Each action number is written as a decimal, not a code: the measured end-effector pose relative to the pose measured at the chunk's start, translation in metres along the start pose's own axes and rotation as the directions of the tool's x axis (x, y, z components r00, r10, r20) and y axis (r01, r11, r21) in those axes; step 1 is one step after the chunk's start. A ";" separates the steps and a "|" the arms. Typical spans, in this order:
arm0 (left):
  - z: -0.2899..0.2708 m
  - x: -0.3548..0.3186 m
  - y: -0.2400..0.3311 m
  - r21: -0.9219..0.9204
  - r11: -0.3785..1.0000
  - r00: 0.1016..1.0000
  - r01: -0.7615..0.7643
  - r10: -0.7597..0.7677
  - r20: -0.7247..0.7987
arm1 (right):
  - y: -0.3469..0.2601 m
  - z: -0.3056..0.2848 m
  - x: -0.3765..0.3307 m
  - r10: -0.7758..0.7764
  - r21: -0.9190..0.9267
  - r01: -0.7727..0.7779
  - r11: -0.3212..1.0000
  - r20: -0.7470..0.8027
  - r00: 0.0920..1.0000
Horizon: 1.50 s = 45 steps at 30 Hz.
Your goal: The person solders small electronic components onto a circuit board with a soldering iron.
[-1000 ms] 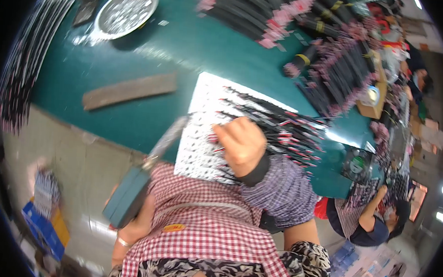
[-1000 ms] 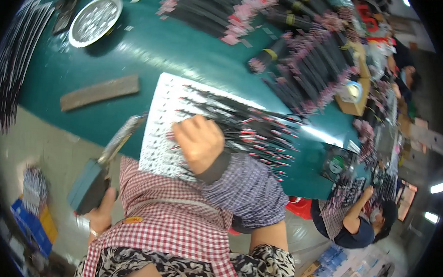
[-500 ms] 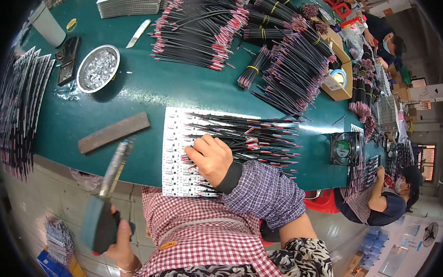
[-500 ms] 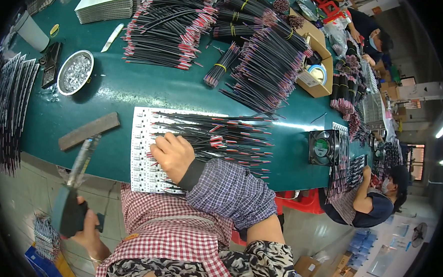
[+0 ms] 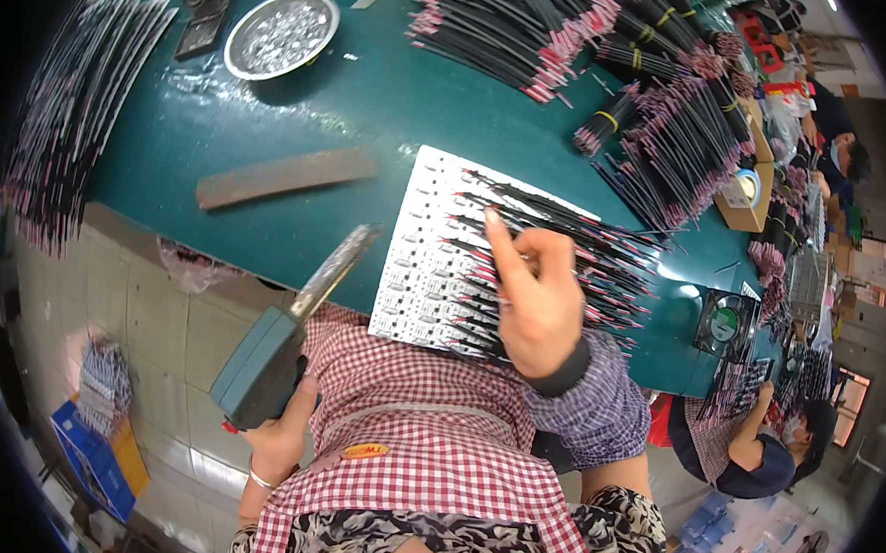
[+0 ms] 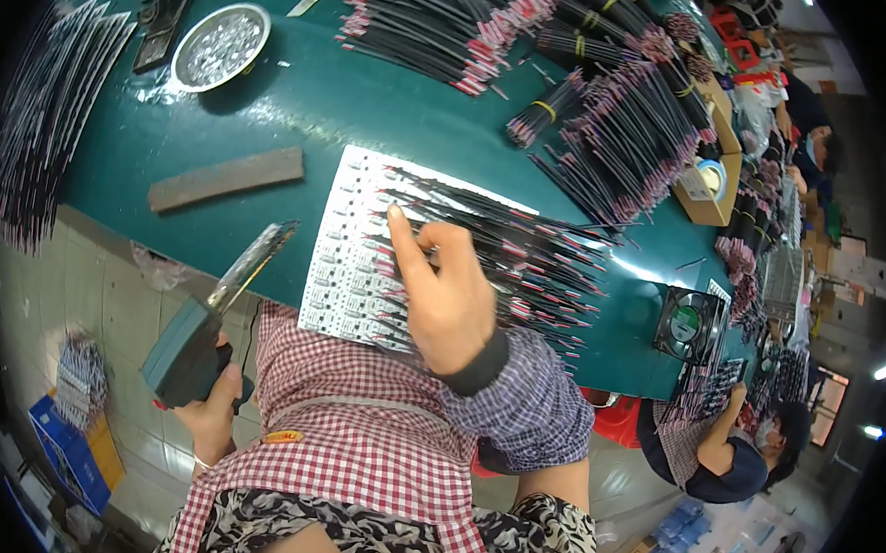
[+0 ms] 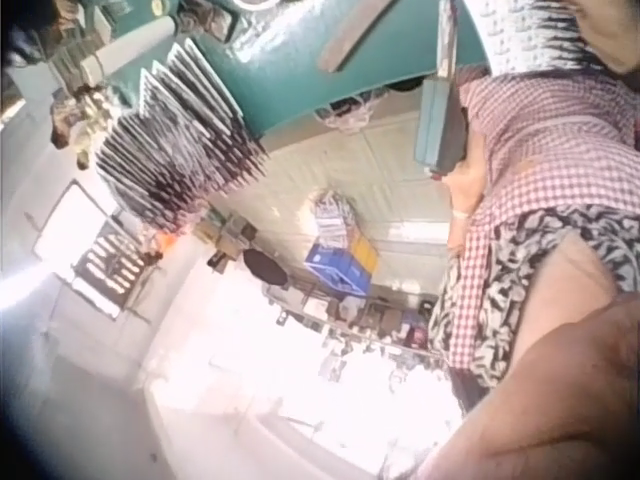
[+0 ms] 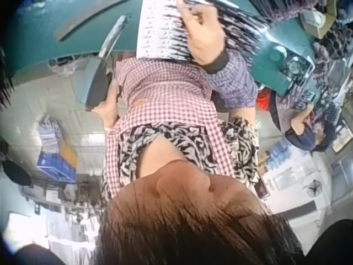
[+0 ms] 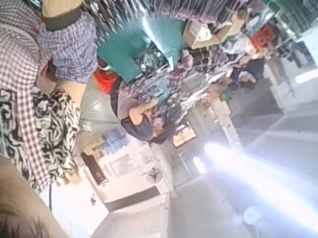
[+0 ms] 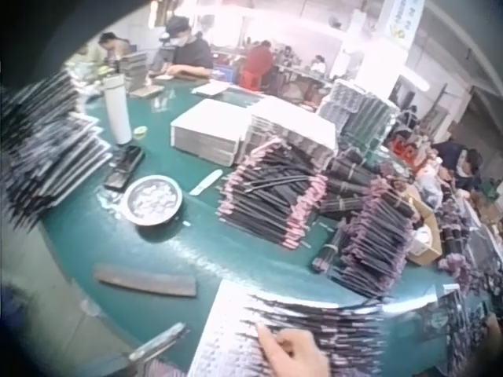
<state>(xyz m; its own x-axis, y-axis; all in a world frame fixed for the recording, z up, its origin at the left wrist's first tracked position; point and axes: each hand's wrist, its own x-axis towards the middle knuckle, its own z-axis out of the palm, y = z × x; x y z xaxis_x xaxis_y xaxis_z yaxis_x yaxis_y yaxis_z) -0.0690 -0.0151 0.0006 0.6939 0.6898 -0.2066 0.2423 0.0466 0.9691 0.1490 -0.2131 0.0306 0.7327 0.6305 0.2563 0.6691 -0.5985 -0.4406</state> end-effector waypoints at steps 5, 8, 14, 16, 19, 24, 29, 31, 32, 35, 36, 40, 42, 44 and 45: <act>0.010 0.000 0.012 0.107 0.994 1.000 0.016 -0.018 0.020 | 0.012 0.044 -0.007 -0.070 -0.001 0.070 0.998 -0.002 0.998; 0.009 0.000 0.003 0.145 0.987 0.996 -0.063 0.053 0.074 | 0.013 0.048 -0.008 -0.136 0.051 0.139 0.989 -0.059 0.989; 0.009 0.000 -0.005 0.210 0.977 0.989 -0.045 0.013 0.149 | 0.014 0.049 -0.009 -0.181 0.046 0.182 0.982 -0.033 0.983; 0.011 0.007 -0.008 0.294 0.934 0.966 -0.203 0.141 0.217 | 0.014 0.050 -0.009 -0.194 0.060 0.196 0.979 -0.038 0.980; 0.017 0.011 -0.003 0.240 0.949 0.961 -0.204 0.148 0.234 | 0.016 0.051 -0.010 -0.199 0.055 0.200 0.978 -0.029 0.980; 0.017 0.015 0.001 0.276 0.929 0.941 -0.245 0.160 0.297 | 0.014 0.050 -0.007 -0.214 0.039 0.214 0.976 -0.015 0.977; 0.020 0.017 0.000 0.258 0.933 0.932 -0.252 0.162 0.325 | 0.014 0.051 -0.008 -0.217 0.033 0.217 0.976 -0.007 0.976; 0.021 0.017 0.001 0.265 0.929 0.928 -0.260 0.165 0.334 | 0.015 0.052 -0.008 -0.218 0.025 0.218 0.976 -0.005 0.976; 0.021 0.018 0.001 0.266 0.929 0.928 -0.259 0.163 0.334 | 0.015 0.052 -0.008 -0.220 0.015 0.220 0.975 -0.004 0.975; 0.024 0.020 0.002 0.280 0.906 0.913 -0.319 0.214 0.348 | 0.013 0.052 -0.009 -0.205 0.038 0.205 0.978 -0.016 0.979; 0.025 0.021 0.002 0.275 0.906 0.913 -0.322 0.220 0.343 | 0.013 0.052 -0.009 -0.204 0.038 0.205 0.978 -0.016 0.979; 0.025 0.022 0.005 0.299 0.899 0.912 -0.321 0.207 0.354 | 0.013 0.052 -0.009 -0.205 0.042 0.206 0.978 -0.014 0.979; 0.026 0.023 0.007 0.294 0.903 0.912 -0.313 0.199 0.360 | 0.012 0.052 -0.008 -0.204 0.044 0.204 0.978 -0.011 0.979; 0.027 0.024 0.008 0.290 0.907 0.911 -0.306 0.191 0.365 | 0.012 0.051 -0.008 -0.204 0.035 0.204 0.978 -0.012 0.979; 0.028 0.024 0.008 0.289 0.906 0.914 -0.309 0.198 0.355 | 0.012 0.052 -0.008 -0.204 0.035 0.204 0.978 -0.012 0.979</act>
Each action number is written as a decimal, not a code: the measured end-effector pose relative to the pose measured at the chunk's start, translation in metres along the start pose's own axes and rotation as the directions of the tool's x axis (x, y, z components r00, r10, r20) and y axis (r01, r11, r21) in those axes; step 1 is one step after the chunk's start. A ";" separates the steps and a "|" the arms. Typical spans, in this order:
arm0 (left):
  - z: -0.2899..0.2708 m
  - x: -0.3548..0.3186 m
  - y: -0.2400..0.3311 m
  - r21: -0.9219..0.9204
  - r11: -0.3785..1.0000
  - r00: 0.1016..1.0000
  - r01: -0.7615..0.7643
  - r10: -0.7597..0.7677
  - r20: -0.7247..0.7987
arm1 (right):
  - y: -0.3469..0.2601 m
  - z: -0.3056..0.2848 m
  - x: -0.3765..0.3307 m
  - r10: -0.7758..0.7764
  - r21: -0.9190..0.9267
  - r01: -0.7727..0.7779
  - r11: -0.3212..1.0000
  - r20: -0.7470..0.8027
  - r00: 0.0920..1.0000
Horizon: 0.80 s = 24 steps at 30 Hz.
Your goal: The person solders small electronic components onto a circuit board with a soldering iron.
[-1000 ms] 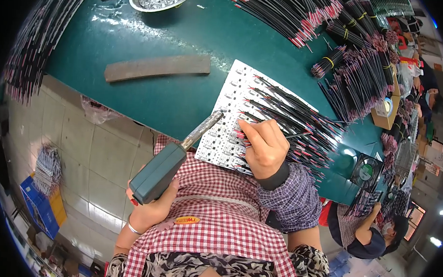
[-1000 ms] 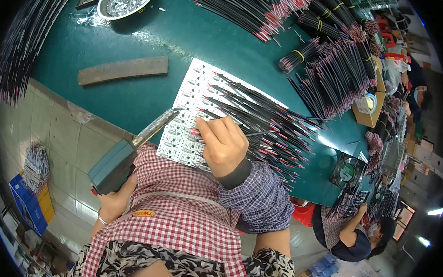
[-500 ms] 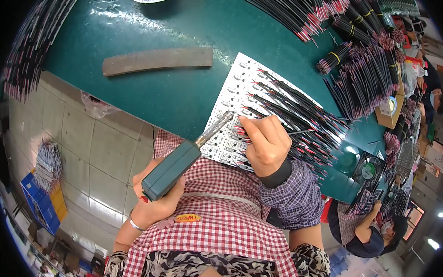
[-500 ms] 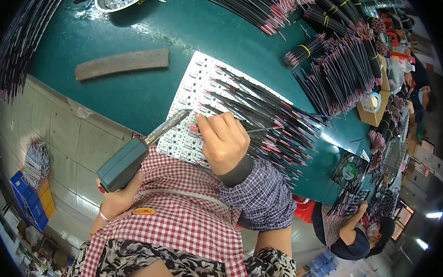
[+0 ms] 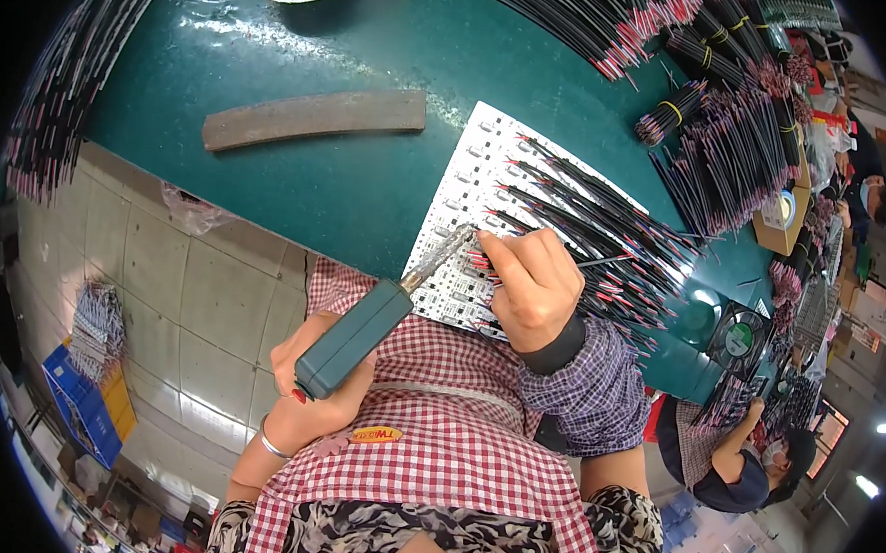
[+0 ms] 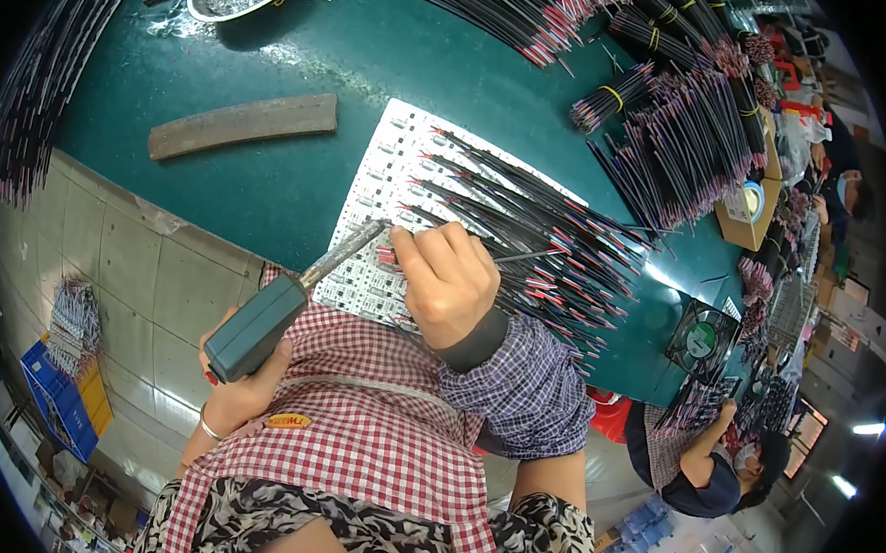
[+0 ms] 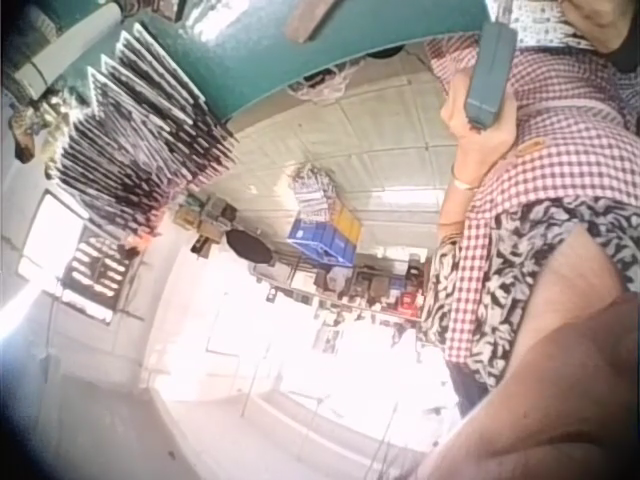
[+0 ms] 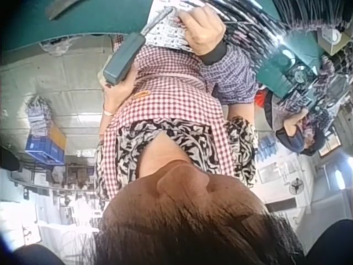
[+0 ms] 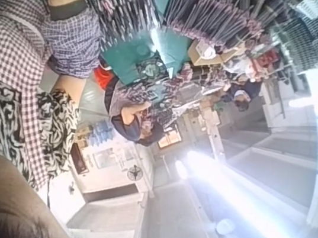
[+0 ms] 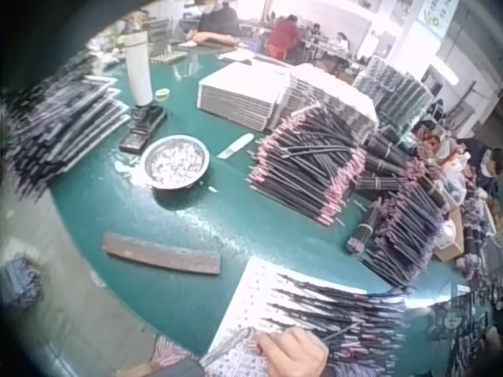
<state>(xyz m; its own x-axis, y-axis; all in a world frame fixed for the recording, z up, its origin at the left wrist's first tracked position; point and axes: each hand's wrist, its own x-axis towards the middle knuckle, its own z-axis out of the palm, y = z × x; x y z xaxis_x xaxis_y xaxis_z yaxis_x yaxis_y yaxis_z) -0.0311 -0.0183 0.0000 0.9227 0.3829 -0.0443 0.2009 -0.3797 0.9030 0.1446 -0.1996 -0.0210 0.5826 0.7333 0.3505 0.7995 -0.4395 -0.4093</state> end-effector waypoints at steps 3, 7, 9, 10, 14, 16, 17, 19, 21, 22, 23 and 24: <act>0.001 -0.004 -0.004 0.002 1.000 0.999 -0.023 0.023 -0.032 | 0.000 0.000 0.000 0.002 -0.005 -0.002 1.000 0.002 1.000; -0.001 -0.009 -0.008 0.021 0.998 0.997 -0.054 0.056 -0.059 | 0.000 0.000 0.000 0.003 0.004 -0.003 1.000 0.001 1.000; -0.001 -0.010 -0.007 0.018 0.999 0.997 -0.037 0.038 -0.062 | 0.001 0.000 0.000 0.004 0.006 -0.004 1.000 -0.002 1.000; -0.001 -0.010 -0.006 0.013 1.000 0.998 -0.021 0.022 -0.066 | 0.001 0.000 -0.001 0.003 0.012 -0.003 1.000 -0.003 1.000; 0.001 -0.013 -0.009 -0.002 1.000 0.998 -0.021 0.021 -0.063 | 0.002 0.000 -0.001 0.007 0.049 -0.007 0.999 -0.011 1.000; -0.001 -0.009 -0.005 0.046 0.997 0.998 -0.059 0.061 -0.031 | 0.002 -0.001 -0.001 0.009 0.048 -0.009 0.999 -0.007 1.000; -0.001 -0.008 -0.004 0.045 0.997 0.998 -0.059 0.060 -0.030 | 0.002 -0.001 -0.001 0.010 0.046 -0.010 0.999 -0.003 1.000; -0.002 -0.008 -0.004 0.076 0.993 0.996 -0.085 0.086 -0.005 | 0.002 0.000 -0.001 0.006 0.045 -0.006 0.999 -0.005 1.000; -0.002 -0.007 -0.002 0.045 0.997 0.998 -0.068 0.068 -0.006 | 0.002 0.000 -0.001 0.001 0.044 -0.001 0.999 -0.007 1.000; -0.002 -0.007 -0.001 0.012 0.999 0.999 -0.051 0.051 -0.006 | 0.002 0.000 -0.001 0.003 0.043 -0.003 0.999 -0.006 1.000; -0.002 -0.007 -0.001 0.012 0.999 0.999 -0.050 0.050 -0.006 | 0.002 0.000 -0.001 0.004 0.041 -0.004 0.999 -0.005 1.000; -0.002 -0.007 -0.001 0.009 0.999 0.999 -0.044 0.044 -0.008 | 0.001 -0.001 0.000 0.004 0.042 -0.004 0.999 -0.005 1.000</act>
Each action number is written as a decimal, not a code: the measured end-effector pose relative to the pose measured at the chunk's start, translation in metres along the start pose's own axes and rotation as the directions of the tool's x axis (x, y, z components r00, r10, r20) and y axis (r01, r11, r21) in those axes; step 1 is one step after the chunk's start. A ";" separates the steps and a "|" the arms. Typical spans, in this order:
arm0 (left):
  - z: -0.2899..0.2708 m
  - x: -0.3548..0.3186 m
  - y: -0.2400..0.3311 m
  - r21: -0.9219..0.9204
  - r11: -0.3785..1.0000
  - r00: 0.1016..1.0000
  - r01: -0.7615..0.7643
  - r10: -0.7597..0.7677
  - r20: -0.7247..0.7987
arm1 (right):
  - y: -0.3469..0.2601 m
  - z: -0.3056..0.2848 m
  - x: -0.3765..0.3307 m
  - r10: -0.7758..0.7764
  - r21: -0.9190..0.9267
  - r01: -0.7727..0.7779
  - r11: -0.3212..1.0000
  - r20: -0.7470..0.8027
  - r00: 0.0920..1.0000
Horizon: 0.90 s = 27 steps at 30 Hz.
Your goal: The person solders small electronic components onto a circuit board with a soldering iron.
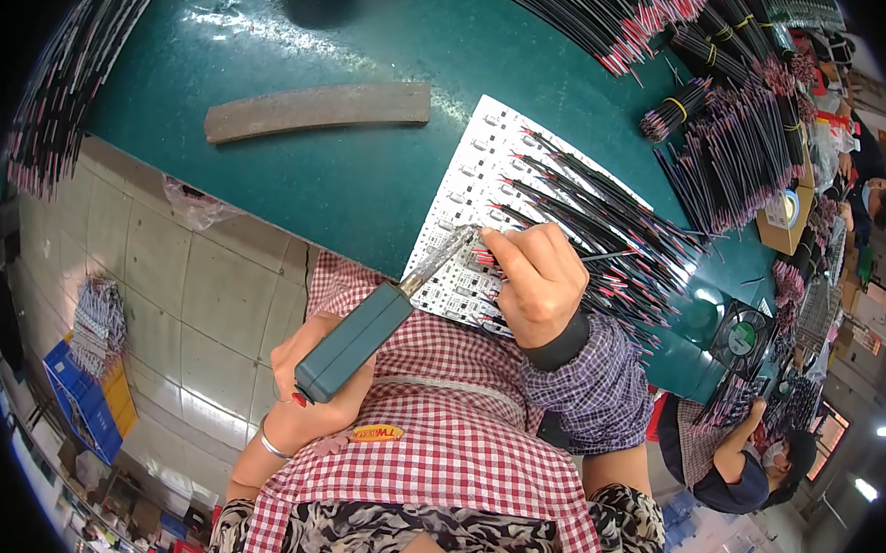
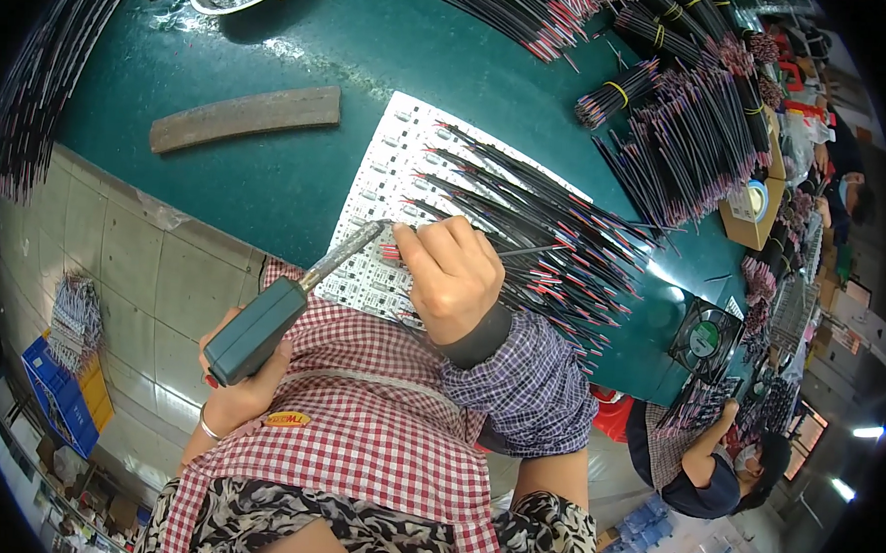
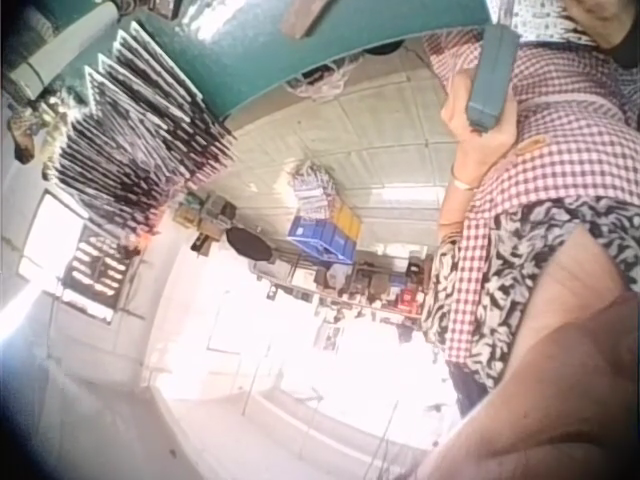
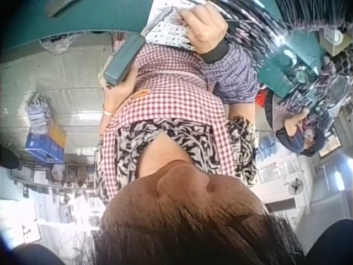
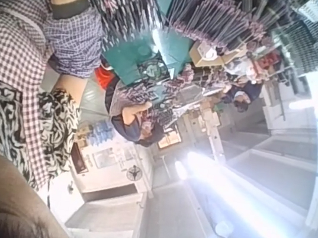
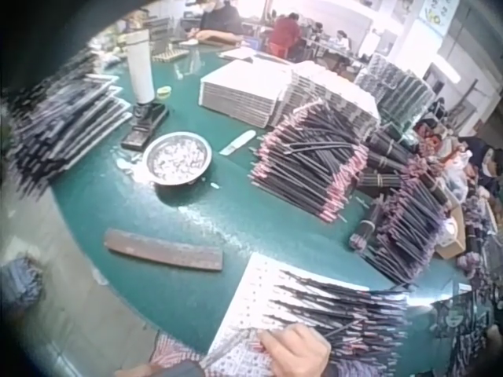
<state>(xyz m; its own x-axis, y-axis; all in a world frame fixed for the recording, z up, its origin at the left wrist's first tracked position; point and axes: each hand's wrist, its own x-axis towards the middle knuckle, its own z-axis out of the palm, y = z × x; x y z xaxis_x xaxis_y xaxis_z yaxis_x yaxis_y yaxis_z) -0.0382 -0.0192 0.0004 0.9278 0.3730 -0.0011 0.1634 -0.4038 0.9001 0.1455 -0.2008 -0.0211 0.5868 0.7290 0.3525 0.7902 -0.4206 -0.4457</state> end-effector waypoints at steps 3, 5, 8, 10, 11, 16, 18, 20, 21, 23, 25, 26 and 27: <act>-0.001 -0.002 -0.002 0.025 1.000 1.000 -0.014 0.015 -0.009 | -0.001 -0.001 0.001 0.001 -0.013 -0.001 1.000 0.009 1.000; -0.001 -0.006 -0.005 0.052 0.998 0.999 -0.036 0.037 -0.015 | -0.001 -0.001 0.001 0.000 -0.012 0.000 1.000 0.013 1.000; 0.000 -0.010 -0.008 0.023 1.000 1.000 -0.007 0.008 -0.030 | -0.001 -0.001 0.001 0.005 -0.003 -0.005 1.000 0.006 1.000; 0.000 -0.009 -0.005 0.030 1.000 0.999 -0.003 0.004 -0.042 | 0.000 0.000 0.001 0.004 0.007 -0.003 1.000 -0.002 1.000; 0.000 -0.008 -0.004 0.030 1.000 0.999 -0.002 0.003 -0.042 | 0.001 0.000 0.000 0.002 0.015 -0.002 1.000 -0.009 1.000; -0.001 -0.006 -0.002 0.053 0.998 1.000 0.017 -0.017 -0.002 | 0.004 0.000 0.001 0.006 0.036 -0.006 0.999 0.001 1.000; 0.000 -0.007 -0.004 0.046 0.999 1.000 0.001 -0.001 0.005 | 0.004 0.000 0.001 0.009 0.036 -0.009 0.999 0.003 1.000; 0.001 -0.007 -0.005 0.038 0.999 1.000 -0.016 0.015 0.012 | 0.005 0.001 0.000 -0.006 0.042 0.006 0.999 -0.006 1.000; 0.000 -0.007 -0.005 0.035 0.999 1.000 -0.015 0.015 0.014 | 0.005 0.001 0.000 -0.007 0.043 0.007 0.999 -0.006 1.000; 0.000 -0.008 -0.004 0.033 0.999 1.000 -0.015 0.014 0.015 | 0.003 0.001 0.001 -0.015 0.034 0.015 0.999 -0.007 1.000; 0.000 -0.013 -0.006 0.012 1.000 1.000 0.006 -0.006 -0.009 | 0.003 0.001 0.001 -0.015 0.034 0.016 0.999 -0.007 1.000; 0.000 -0.019 -0.010 0.012 1.000 1.000 0.005 -0.005 -0.009 | 0.003 0.001 0.001 -0.016 0.034 0.017 0.999 -0.005 1.000; 0.000 -0.026 -0.015 -0.014 0.998 0.998 0.060 -0.060 -0.007 | 0.003 0.001 0.001 -0.015 0.033 0.015 0.999 -0.007 1.000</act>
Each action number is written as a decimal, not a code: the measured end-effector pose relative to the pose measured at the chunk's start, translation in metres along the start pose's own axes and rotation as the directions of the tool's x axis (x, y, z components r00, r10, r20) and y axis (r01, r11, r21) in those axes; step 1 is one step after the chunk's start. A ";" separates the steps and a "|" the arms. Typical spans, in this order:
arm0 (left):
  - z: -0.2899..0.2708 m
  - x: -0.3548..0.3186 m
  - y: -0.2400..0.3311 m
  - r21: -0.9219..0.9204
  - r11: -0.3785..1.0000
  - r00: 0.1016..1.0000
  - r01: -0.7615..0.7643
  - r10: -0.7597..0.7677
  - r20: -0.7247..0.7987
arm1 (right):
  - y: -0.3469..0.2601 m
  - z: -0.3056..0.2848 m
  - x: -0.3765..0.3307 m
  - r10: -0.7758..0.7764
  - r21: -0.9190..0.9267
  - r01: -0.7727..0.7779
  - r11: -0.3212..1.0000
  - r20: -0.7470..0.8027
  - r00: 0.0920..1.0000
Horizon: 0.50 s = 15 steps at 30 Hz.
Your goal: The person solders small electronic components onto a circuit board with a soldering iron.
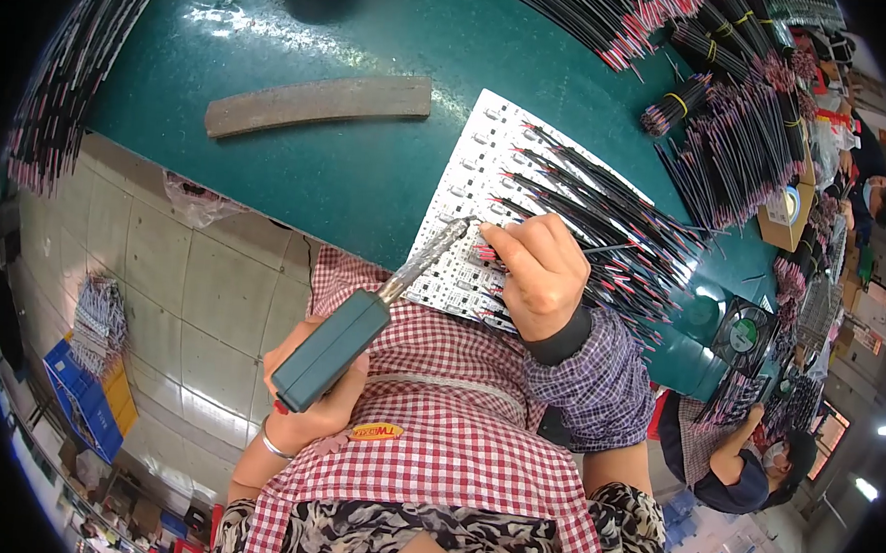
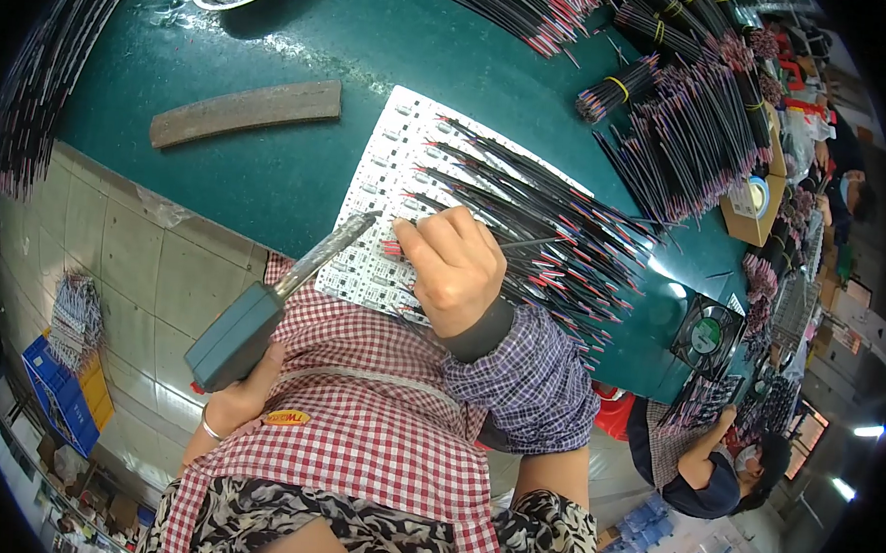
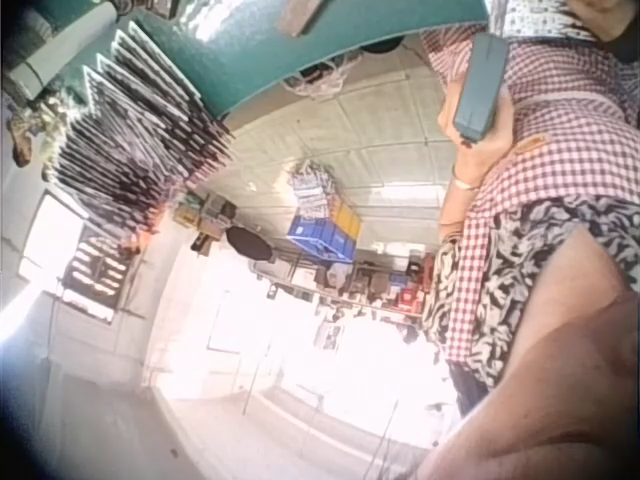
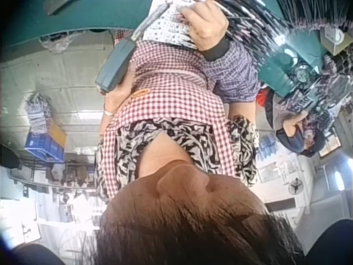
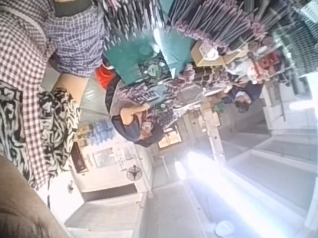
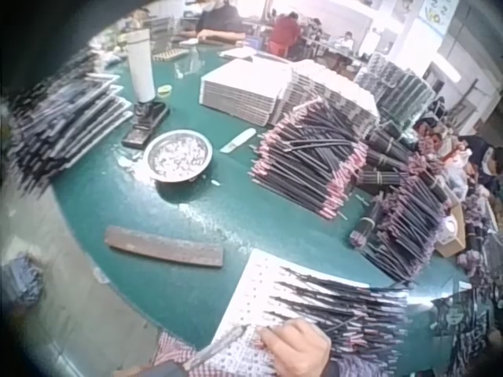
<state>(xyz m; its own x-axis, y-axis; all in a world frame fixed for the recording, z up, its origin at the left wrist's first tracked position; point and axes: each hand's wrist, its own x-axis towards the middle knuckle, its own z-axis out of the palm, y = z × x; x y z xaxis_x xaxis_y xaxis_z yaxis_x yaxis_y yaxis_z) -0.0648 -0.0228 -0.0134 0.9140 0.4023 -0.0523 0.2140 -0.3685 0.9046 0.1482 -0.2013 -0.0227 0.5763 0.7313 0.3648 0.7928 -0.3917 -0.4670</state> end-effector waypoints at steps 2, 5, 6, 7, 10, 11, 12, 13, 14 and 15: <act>-0.002 -0.009 -0.008 -0.026 0.998 0.999 0.053 -0.053 0.005 | 0.001 -0.001 -0.002 0.008 -0.024 -0.007 1.000 0.017 1.000; -0.004 -0.014 -0.011 -0.047 0.996 0.997 0.075 -0.075 0.010 | 0.002 0.000 -0.005 -0.008 -0.026 0.007 1.000 -0.038 0.999; -0.004 -0.016 -0.013 -0.034 0.996 0.997 0.078 -0.078 -0.003 | -0.001 -0.004 -0.004 -0.012 -0.023 0.011 1.000 -0.037 0.999; -0.004 -0.018 -0.014 -0.021 0.996 0.997 0.082 -0.082 -0.016 | -0.007 -0.012 -0.004 -0.004 -0.013 0.004 1.000 -0.053 0.999; -0.002 -0.020 -0.018 -0.047 0.994 0.995 0.095 -0.097 -0.034 | -0.019 -0.019 -0.013 0.020 -0.020 -0.020 1.000 -0.046 0.999; -0.002 -0.020 -0.018 -0.047 0.994 0.995 0.096 -0.098 -0.035 | -0.023 -0.018 -0.014 0.042 -0.029 -0.042 0.999 -0.010 0.999; 0.000 -0.018 -0.017 -0.048 0.995 0.995 0.082 -0.084 -0.046 | -0.024 -0.014 -0.014 0.045 -0.032 -0.045 0.998 -0.012 0.999; 0.000 -0.017 -0.017 -0.049 0.996 0.996 0.068 -0.071 -0.058 | -0.025 -0.008 -0.015 0.103 -0.095 -0.099 0.991 0.035 0.994; 0.001 -0.017 -0.017 -0.050 0.997 0.996 0.066 -0.069 -0.055 | -0.025 -0.004 -0.016 0.163 -0.159 -0.149 0.976 0.079 0.984; 0.001 -0.018 -0.019 -0.023 0.998 0.997 0.055 -0.056 -0.052 | -0.023 -0.003 -0.017 0.162 -0.158 -0.148 0.976 0.080 0.984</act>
<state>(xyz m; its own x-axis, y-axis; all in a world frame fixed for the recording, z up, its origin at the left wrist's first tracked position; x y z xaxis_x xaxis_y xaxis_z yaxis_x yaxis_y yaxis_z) -0.0850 -0.0242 -0.0299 0.8817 0.4649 -0.0807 0.2556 -0.3269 0.9098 0.1203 -0.2065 -0.0158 0.6792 0.7005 0.2192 0.7203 -0.5786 -0.3827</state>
